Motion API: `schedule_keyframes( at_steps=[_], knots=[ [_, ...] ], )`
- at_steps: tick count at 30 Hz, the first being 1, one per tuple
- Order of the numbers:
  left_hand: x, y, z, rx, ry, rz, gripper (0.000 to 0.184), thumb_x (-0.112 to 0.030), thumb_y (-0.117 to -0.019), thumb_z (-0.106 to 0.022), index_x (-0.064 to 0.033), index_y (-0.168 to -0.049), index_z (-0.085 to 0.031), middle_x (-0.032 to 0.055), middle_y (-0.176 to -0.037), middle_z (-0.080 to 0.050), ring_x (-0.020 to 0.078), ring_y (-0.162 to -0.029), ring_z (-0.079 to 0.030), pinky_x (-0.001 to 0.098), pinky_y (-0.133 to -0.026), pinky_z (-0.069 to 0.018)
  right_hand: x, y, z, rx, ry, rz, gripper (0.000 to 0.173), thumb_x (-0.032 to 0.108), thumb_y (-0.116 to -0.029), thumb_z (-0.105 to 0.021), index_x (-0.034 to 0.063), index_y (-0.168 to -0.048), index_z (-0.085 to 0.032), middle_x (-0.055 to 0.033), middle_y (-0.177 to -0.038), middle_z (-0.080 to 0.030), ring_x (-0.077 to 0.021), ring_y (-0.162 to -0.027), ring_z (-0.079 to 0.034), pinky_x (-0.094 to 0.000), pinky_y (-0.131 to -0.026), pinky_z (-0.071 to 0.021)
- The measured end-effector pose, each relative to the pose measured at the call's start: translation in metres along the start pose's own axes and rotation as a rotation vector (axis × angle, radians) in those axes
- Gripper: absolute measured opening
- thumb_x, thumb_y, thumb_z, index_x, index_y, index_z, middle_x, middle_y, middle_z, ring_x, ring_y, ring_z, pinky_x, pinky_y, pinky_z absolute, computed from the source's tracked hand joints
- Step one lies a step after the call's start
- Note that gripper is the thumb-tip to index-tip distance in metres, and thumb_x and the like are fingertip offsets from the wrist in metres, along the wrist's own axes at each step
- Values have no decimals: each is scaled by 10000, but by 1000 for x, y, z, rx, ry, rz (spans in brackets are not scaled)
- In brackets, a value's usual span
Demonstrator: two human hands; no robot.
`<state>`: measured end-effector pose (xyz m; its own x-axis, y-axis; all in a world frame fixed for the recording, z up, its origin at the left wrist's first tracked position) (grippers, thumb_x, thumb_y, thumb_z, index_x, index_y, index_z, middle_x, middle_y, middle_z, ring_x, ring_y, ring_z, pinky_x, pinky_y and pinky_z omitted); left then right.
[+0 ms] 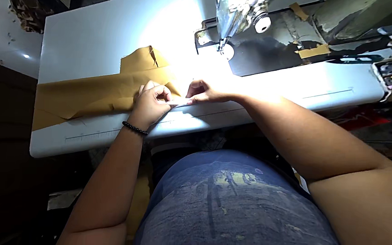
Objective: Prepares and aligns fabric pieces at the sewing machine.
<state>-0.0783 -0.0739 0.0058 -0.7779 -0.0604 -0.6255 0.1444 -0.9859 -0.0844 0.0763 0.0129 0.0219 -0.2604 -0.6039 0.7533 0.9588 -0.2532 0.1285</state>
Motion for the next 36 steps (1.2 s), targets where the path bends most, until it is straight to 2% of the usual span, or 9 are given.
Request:
schedule_keyframes(
  at_steps=[3,6,10,12,16,20,24,28,36],
  knots=[
    [-2,0,0,-7,2,-21,162,-193,-784,-849,-116,-853,-723,86,-1016,-604,268,-1062,-520,487,-938,-371,-5,-1,-5,-52,-62,7,200,157,-955,-718,-38,-992,-698,-55,-871,-633,-22,-751,-552,-172,-693,-452],
    [-14,2,3,-14,-101,-26,175,-175,-820,-828,-146,-991,-799,107,-1079,-652,303,-1098,-559,497,-940,-426,-2,-3,-7,-87,-67,-53,177,66,-950,-706,-102,-988,-663,-122,-896,-636,-83,-791,-554,-224,-739,-455],
    [-43,6,3,19,-311,-102,116,-146,-899,-757,-86,-984,-808,149,-1015,-688,343,-1041,-619,531,-904,-482,-12,-8,-12,-173,-77,-7,128,39,-910,-720,-67,-926,-650,-53,-791,-599,-34,-701,-517,-194,-662,-426],
    [-48,3,2,82,-339,-77,90,-114,-918,-734,-55,-956,-790,143,-952,-696,294,-932,-678,485,-830,-544,-12,-9,-13,-172,-106,-29,119,25,-914,-712,-68,-933,-640,-43,-781,-587,-25,-691,-504,-187,-658,-418],
    [-36,-6,7,151,-145,-47,84,-64,-886,-724,-52,-950,-777,84,-889,-684,159,-768,-620,372,-707,-514,-12,-8,-12,-162,-115,-75,134,34,-915,-716,-66,-977,-652,-53,-815,-612,-39,-727,-531,-205,-688,-439],
    [-21,-6,12,234,55,-7,209,-74,-919,-661,-52,-1093,-774,90,-1099,-714,101,-951,-677,302,-864,-558,-14,-10,-12,-153,-131,-100,142,33,-915,-716,-59,-994,-642,-56,-843,-608,-52,-751,-531,-219,-705,-443],
    [-16,-4,8,135,96,18,176,-71,-865,-785,-41,-1039,-778,76,-1015,-709,56,-824,-666,226,-786,-566,-12,-8,-10,-144,-109,-105,134,55,-920,-724,-45,-971,-650,-38,-824,-604,-36,-731,-526,-207,-687,-438],
    [-19,1,7,44,35,-27,158,-60,-854,-771,-56,-1011,-789,54,-950,-704,40,-771,-640,202,-733,-542,-18,-5,-10,-201,-84,-70,140,77,-931,-722,-33,-921,-634,-21,-773,-575,-26,-688,-503,-196,-650,-417],
    [-20,15,3,-83,57,-147,136,-54,-840,-733,-62,-963,-790,34,-846,-645,7,-735,-598,128,-675,-489,-18,7,-14,-244,-64,22,110,44,-976,-627,-43,-1038,-655,-61,-834,-607,-46,-726,-518,-201,-685,-430]
  ],
)
Point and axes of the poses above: each hand's wrist, its own y-axis away from the middle knuckle, its own z-axis out of the back of the hand, x = y × z, the point moved 6 cm from there along -y, towards the middle knuckle
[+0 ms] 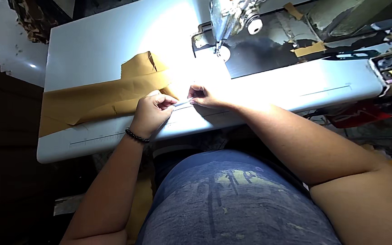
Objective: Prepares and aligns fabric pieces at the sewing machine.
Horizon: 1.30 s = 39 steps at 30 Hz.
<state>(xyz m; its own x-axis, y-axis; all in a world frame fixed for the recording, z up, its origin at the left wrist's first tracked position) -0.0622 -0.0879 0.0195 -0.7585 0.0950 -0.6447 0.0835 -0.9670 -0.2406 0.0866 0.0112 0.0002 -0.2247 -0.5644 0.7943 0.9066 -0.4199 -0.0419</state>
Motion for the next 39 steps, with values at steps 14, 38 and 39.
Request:
schedule_keyframes(
  at_steps=[14,38,39],
  knots=[
    [-26,5,-8,219,-382,-316,179,-106,-879,-597,-32,-894,-759,127,-885,-676,302,-877,-657,490,-775,-503,14,20,-7,-115,95,393,147,-69,-878,-595,-51,-938,-728,-207,-1002,-686,-225,-851,-644,-314,-767,-511],
    [15,7,-11,43,-106,-120,174,-321,-858,-734,-168,-903,-802,42,-1200,-646,247,-1191,-521,535,-1016,-337,-44,81,79,-198,-148,76,467,219,-759,-872,28,-1149,-700,42,-926,-687,55,-772,-600,-104,-699,-500],
    [15,7,-11,40,-109,-116,176,-324,-848,-736,-167,-897,-800,43,-1204,-646,245,-1191,-525,543,-1015,-327,-43,79,78,-217,-95,79,471,259,-752,-875,36,-1132,-708,38,-908,-678,55,-735,-573,-104,-657,-473]
  ],
)
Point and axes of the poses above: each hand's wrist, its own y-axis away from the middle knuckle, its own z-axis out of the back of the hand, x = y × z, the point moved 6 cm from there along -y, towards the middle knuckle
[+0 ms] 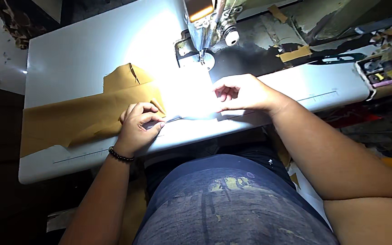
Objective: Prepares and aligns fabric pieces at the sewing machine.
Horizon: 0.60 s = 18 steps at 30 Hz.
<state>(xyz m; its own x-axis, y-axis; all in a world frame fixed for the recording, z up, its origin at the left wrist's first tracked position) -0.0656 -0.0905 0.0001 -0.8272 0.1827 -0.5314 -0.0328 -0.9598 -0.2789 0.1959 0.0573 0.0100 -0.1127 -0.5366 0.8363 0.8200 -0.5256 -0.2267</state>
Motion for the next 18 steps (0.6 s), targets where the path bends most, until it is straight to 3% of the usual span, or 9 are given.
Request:
schedule_keyframes(
  at_steps=[2,4,7,9,11,14,18],
  knots=[
    [0,-1,-1,-6,-9,9,182,-331,-829,-732,-170,-886,-793,39,-1193,-646,241,-1181,-527,547,-997,-319,4,-5,-3,-47,144,64,480,342,-767,-859,28,-1102,-720,0,-902,-646,21,-708,-525,-122,-607,-423],
    [-2,-1,-3,-10,-25,14,179,-327,-821,-721,-169,-877,-785,38,-1178,-647,246,-1181,-528,559,-992,-310,9,-12,-10,-128,284,171,448,380,-808,-799,9,-1048,-726,-44,-882,-598,-57,-742,-501,-191,-632,-403],
    [-2,1,-4,-21,-46,17,183,-334,-820,-712,-175,-874,-783,36,-1177,-651,233,-1176,-537,560,-995,-303,19,-25,-23,-196,420,253,275,239,-867,-682,28,-1026,-760,-143,-1002,-721,-249,-957,-686,-390,-822,-552],
    [-3,1,-4,-29,-49,20,176,-337,-819,-718,-180,-866,-782,34,-1179,-654,229,-1175,-542,559,-993,-304,26,-29,-32,-156,565,242,203,78,-830,-653,32,-1009,-738,-165,-978,-722,-335,-941,-707,-489,-748,-562],
    [-3,2,-4,-36,-54,28,177,-339,-816,-714,-182,-860,-780,33,-1178,-658,231,-1188,-544,563,-1000,-307,29,-24,-40,-154,715,210,205,5,-792,-683,34,-990,-728,-171,-920,-703,-367,-878,-706,-499,-648,-557],
    [-3,2,-4,-34,-42,24,183,-330,-822,-707,-171,-871,-783,43,-1185,-660,244,-1194,-544,549,-996,-325,26,-10,-44,-176,755,71,215,12,-825,-656,17,-1029,-724,-192,-1001,-719,-381,-922,-719,-515,-663,-564],
    [-2,1,-2,-10,28,10,154,-278,-829,-730,-140,-874,-782,43,-1190,-649,223,-1181,-532,427,-1022,-400,22,1,-41,-269,654,68,203,15,-875,-571,1,-1022,-710,-158,-901,-664,-315,-779,-677,-448,-618,-533]
  ],
)
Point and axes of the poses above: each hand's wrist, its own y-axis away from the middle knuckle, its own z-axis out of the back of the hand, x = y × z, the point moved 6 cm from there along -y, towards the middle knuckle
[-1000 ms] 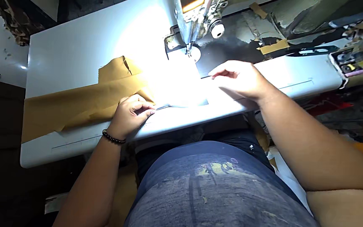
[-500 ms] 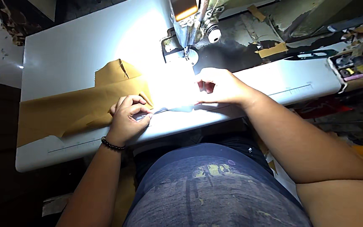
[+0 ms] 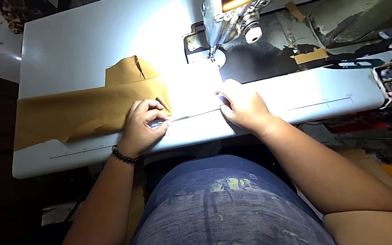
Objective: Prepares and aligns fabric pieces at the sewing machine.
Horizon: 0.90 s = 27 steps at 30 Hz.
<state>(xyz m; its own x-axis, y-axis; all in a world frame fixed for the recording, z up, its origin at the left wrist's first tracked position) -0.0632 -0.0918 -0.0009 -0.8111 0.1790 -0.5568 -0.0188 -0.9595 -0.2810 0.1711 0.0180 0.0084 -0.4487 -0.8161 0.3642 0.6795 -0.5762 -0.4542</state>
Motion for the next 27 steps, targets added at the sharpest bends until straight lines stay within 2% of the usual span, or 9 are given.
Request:
schedule_keyframes(
  at_steps=[4,7,9,13,17,27],
  knots=[
    [0,-1,0,4,9,4,160,-285,-837,-731,-142,-884,-787,47,-1196,-647,216,-1185,-529,417,-1031,-392,2,4,1,-57,-14,83,173,2,-887,-579,-10,-984,-722,-169,-887,-691,-313,-796,-692,-422,-665,-553],
    [2,1,1,2,-15,30,180,-324,-839,-725,-168,-898,-792,34,-1206,-648,233,-1198,-527,514,-1014,-349,2,4,0,-60,-22,106,162,6,-887,-577,1,-968,-718,-162,-875,-686,-309,-779,-685,-421,-640,-539],
    [2,2,1,1,-26,34,187,-339,-848,-721,-175,-899,-796,33,-1212,-653,233,-1205,-531,539,-1016,-329,2,5,0,-58,-35,121,158,7,-885,-571,6,-951,-715,-158,-855,-675,-306,-765,-674,-425,-623,-520],
    [2,1,3,29,-6,35,190,-344,-870,-717,-177,-910,-798,28,-1219,-643,228,-1224,-514,526,-1046,-323,1,8,-1,-34,-67,163,192,5,-894,-545,15,-925,-734,-144,-816,-671,-296,-749,-667,-422,-607,-505],
    [2,1,3,22,-5,42,186,-342,-870,-720,-176,-903,-795,22,-1221,-638,222,-1220,-512,517,-1040,-328,4,6,-1,-20,-69,201,151,-3,-904,-548,24,-860,-690,-120,-762,-599,-271,-677,-615,-391,-531,-450],
    [1,2,3,15,-8,34,197,-348,-880,-712,-173,-908,-798,24,-1231,-636,221,-1217,-509,516,-1041,-323,7,4,-3,-23,12,204,148,13,-893,-553,22,-899,-700,-141,-775,-625,-303,-678,-638,-416,-521,-452]
  ],
)
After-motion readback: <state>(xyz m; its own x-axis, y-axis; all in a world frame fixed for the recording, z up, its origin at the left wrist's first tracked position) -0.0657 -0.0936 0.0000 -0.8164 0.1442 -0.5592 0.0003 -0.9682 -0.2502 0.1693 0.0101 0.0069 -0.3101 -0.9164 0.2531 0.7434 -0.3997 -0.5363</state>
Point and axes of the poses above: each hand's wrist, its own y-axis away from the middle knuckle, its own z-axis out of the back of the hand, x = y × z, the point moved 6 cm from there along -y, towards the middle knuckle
